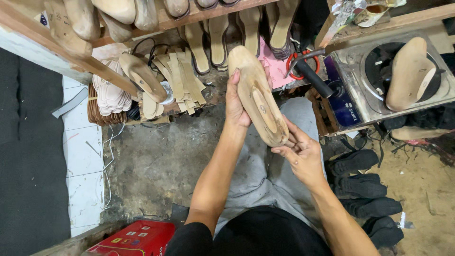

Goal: The person picks wooden shoe lasts from a rack and fits brown insoles onto them, pressing the insole into place on the last by hand. They place the fitted lasts back onto the rack shelves and repeat the process with additional lasts.

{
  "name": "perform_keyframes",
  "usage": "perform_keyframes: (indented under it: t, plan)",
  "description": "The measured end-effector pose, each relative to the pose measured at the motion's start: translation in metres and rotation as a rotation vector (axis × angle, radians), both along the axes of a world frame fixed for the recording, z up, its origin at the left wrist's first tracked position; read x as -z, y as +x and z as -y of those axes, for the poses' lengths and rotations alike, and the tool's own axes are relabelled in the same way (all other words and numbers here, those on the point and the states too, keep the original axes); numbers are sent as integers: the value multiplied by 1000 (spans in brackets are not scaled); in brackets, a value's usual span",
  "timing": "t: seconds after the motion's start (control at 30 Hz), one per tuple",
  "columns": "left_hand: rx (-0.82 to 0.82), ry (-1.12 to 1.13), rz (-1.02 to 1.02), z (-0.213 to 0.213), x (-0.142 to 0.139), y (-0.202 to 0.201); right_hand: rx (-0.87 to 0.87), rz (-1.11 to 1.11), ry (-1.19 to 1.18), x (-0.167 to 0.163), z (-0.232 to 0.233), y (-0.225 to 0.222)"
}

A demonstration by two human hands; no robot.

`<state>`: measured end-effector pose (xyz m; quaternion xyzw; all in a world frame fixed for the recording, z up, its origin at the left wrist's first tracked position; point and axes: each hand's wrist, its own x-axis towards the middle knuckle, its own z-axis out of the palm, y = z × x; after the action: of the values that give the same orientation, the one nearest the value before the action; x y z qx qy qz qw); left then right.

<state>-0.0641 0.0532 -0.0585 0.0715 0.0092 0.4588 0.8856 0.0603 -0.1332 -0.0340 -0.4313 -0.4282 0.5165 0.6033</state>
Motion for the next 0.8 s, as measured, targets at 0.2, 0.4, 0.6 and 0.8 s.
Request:
perform_keyframes:
  t: [0.2, 0.4, 0.6, 0.8]
  plan:
    - [-196, 281, -309, 23, -1, -9, -146, -355, -182, 15, 5, 8]
    - [-10, 205, -45, 47, -5, -26, -84, -462, -120, 66, 28, -6]
    - [8, 314, -159, 64, -9, -20, -69, -439, -76, 90, 48, -7]
    - [25, 476, -167, 74, -36, -20, -133, -554, -98, 68, 47, -9]
